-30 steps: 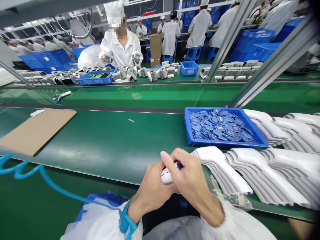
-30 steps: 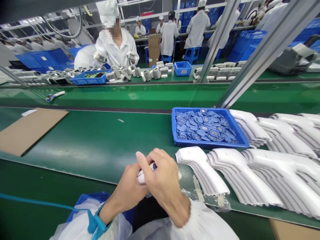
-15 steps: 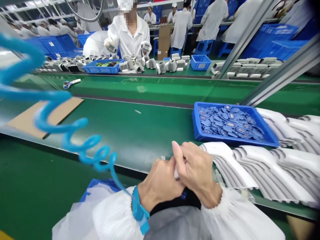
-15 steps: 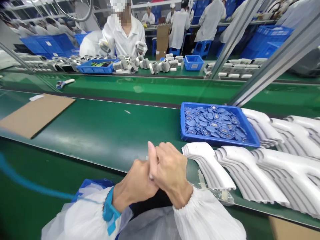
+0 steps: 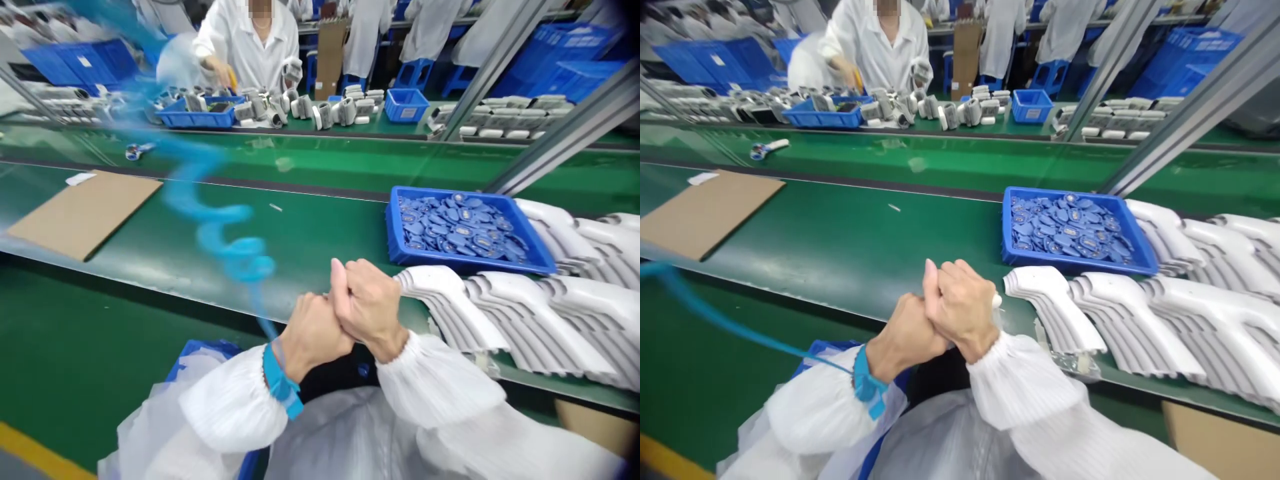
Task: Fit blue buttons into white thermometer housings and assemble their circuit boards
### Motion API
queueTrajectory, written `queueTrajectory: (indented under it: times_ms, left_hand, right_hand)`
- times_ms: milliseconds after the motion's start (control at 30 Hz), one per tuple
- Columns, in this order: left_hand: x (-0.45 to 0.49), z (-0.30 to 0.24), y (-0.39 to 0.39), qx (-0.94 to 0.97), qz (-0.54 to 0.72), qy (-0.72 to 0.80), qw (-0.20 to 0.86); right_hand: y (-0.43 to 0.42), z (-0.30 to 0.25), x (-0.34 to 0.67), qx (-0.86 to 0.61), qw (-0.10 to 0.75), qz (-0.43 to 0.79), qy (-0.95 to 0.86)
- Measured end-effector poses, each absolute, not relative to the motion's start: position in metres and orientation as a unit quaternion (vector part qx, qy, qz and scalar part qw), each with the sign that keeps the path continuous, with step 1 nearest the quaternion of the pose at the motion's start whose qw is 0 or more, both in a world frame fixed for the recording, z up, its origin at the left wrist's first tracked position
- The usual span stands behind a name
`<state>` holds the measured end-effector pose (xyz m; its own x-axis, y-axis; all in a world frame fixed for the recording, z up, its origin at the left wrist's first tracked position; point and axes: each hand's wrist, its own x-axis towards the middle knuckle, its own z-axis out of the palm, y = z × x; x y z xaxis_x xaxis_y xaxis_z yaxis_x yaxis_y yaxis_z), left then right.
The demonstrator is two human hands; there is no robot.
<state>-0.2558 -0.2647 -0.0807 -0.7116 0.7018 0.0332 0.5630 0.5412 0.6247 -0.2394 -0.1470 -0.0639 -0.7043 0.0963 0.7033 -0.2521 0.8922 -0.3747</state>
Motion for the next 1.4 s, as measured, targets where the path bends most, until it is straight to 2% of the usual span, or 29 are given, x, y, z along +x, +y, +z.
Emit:
queueTrajectory:
  times_ms: [167, 233, 333, 467, 533, 600, 700, 767, 867, 967, 1067, 1200, 1400]
  left_hand:
    - [-0.259, -0.073, -0.268, 0.273, 0.483, 0.815, 0.168]
    - [-0.258, -0.073, -0.267, 0.244, 0.521, 0.797, 0.184]
    - [-0.253, -0.079, -0.263, 0.266, 0.484, 0.818, 0.162]
    - [-0.248, -0.087, -0.258, 0.285, 0.392, 0.870, 0.091]
    - [-0.249, -0.084, -0.262, 0.283, 0.421, 0.855, 0.109]
    - [-0.255, -0.077, -0.274, 0.263, 0.437, 0.848, 0.145]
    - [-0.273, -0.067, -0.299, 0.226, 0.387, 0.883, 0.140]
    - [-0.287, -0.063, -0.311, 0.226, 0.349, 0.906, 0.084]
    - [-0.304, -0.061, -0.306, 0.286, 0.239, 0.928, 0.006]
    - [-0.309, -0.055, -0.280, 0.381, 0.073, 0.921, 0.015]
    - [-0.309, -0.049, -0.260, 0.388, 0.016, 0.921, 0.028]
    - [-0.311, -0.047, -0.262, 0.274, 0.138, 0.949, 0.078]
    - [-0.308, -0.057, -0.259, 0.180, 0.493, 0.825, 0.212]
  right_hand:
    - [-0.134, -0.055, -0.241, -0.057, 0.411, 0.323, -0.850]
    - [-0.128, -0.052, -0.240, -0.069, 0.376, 0.335, -0.861]
    - [-0.128, -0.058, -0.239, -0.018, 0.328, 0.331, -0.884]
    - [-0.141, -0.068, -0.241, -0.020, 0.384, 0.320, -0.866]
    - [-0.140, -0.063, -0.240, -0.021, 0.341, 0.299, -0.891]
    - [-0.124, -0.052, -0.240, -0.015, 0.244, 0.314, -0.918]
    - [-0.071, -0.032, -0.246, -0.027, 0.171, 0.322, -0.931]
    - [-0.028, -0.025, -0.256, -0.056, 0.174, 0.243, -0.953]
    - [0.018, -0.027, -0.276, -0.074, 0.119, 0.109, -0.984]
    - [0.032, -0.036, -0.291, -0.057, 0.087, 0.063, -0.993]
    - [0.031, -0.041, -0.293, -0.051, 0.097, 0.047, -0.993]
    - [0.031, -0.044, -0.290, -0.028, 0.097, 0.051, -0.994]
    - [0.032, -0.044, -0.301, -0.035, 0.108, 0.048, -0.992]
